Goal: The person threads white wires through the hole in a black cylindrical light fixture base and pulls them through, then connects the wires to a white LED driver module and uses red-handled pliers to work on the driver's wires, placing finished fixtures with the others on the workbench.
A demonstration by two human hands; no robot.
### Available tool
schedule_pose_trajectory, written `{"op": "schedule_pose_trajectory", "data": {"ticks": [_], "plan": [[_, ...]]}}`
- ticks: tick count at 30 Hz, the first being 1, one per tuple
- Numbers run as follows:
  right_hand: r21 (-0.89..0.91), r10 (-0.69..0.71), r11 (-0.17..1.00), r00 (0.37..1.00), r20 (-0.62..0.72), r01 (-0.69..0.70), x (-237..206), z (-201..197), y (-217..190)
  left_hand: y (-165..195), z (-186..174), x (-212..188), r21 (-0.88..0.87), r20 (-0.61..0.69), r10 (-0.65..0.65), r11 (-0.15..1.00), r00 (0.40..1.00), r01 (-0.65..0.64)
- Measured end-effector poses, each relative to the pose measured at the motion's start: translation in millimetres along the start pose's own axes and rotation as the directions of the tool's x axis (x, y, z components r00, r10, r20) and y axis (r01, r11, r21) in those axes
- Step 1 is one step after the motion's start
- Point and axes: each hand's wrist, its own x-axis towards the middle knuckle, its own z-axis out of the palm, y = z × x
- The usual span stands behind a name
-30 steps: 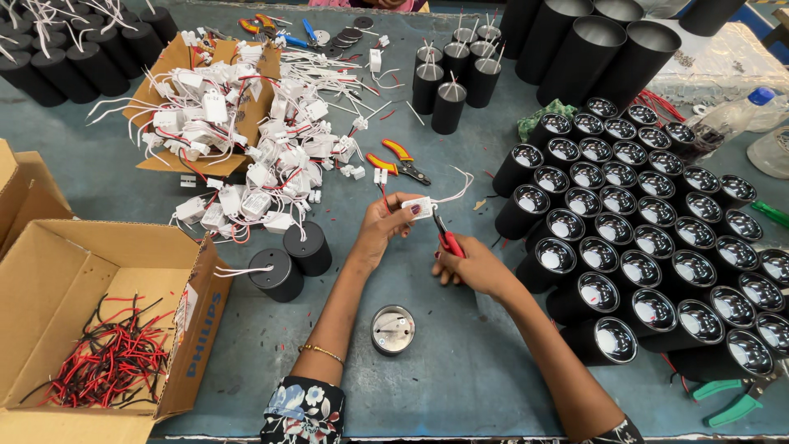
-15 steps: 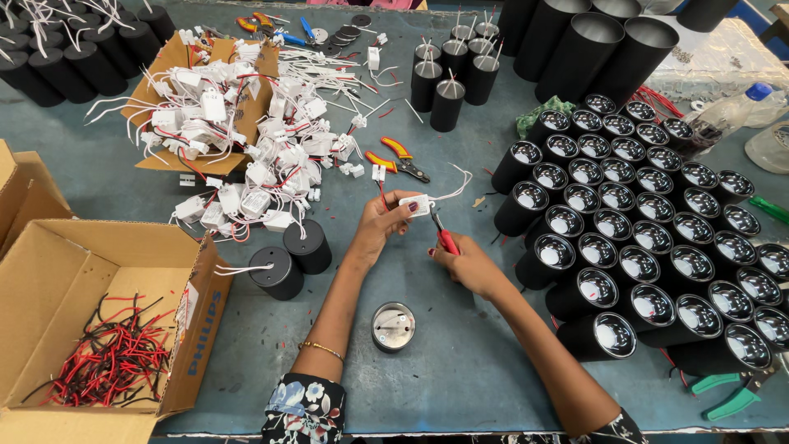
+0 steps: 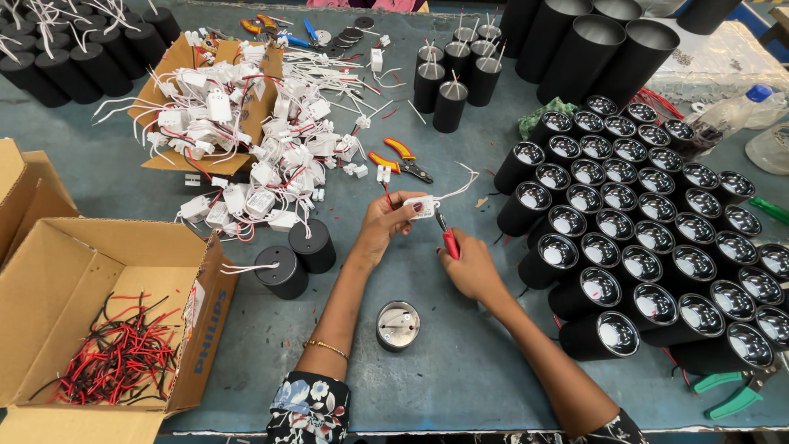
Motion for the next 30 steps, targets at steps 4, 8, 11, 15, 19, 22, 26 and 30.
{"op": "schedule_pose_trajectory", "data": {"ticks": [4,8,11,15,19,22,26,30], "plan": [[-0.099,-0.024,0.995,0.997,-0.075,0.016,-7.5,-1.4,-11.2,2.8,0.6,-4.4,0.030,-0.012,0.003,1.000,1.000,-0.003],[-0.160,-0.014,0.987,0.993,-0.118,-0.005,-10.8,-1.7,-15.1,2.2,2.9,-5.6,0.036,-0.030,0.012,0.999,0.999,-0.011],[-0.162,-0.016,0.987,0.991,-0.130,-0.005,-11.1,-0.3,-14.5,-0.3,2.9,-5.9,0.047,-0.030,0.019,0.999,0.999,-0.017],[-0.124,-0.056,0.991,0.993,-0.103,0.043,-9.5,1.7,-10.1,-2.3,-1.3,-4.6,0.002,-0.009,-0.012,1.000,1.000,0.012],[-0.007,-0.018,1.000,0.999,-0.040,0.017,-7.3,3.4,-2.5,-3.9,-3.7,-4.0,-0.001,0.004,-0.009,1.000,1.000,0.009],[0.088,-0.045,0.995,0.999,-0.008,0.046,-4.1,4.4,3.6,-5.0,-2.6,-4.3,0.022,0.000,0.005,1.000,1.000,-0.005],[0.097,-0.048,0.994,0.999,0.003,0.047,-1.1,7.4,10.0,-4.9,0.0,-4.6,0.025,-0.011,0.023,0.999,1.000,-0.023],[0.116,0.001,0.993,0.999,0.035,-0.005,-1.8,13.6,13.9,-3.2,0.8,-6.4,-0.025,0.019,0.024,0.999,1.000,-0.024]]}}
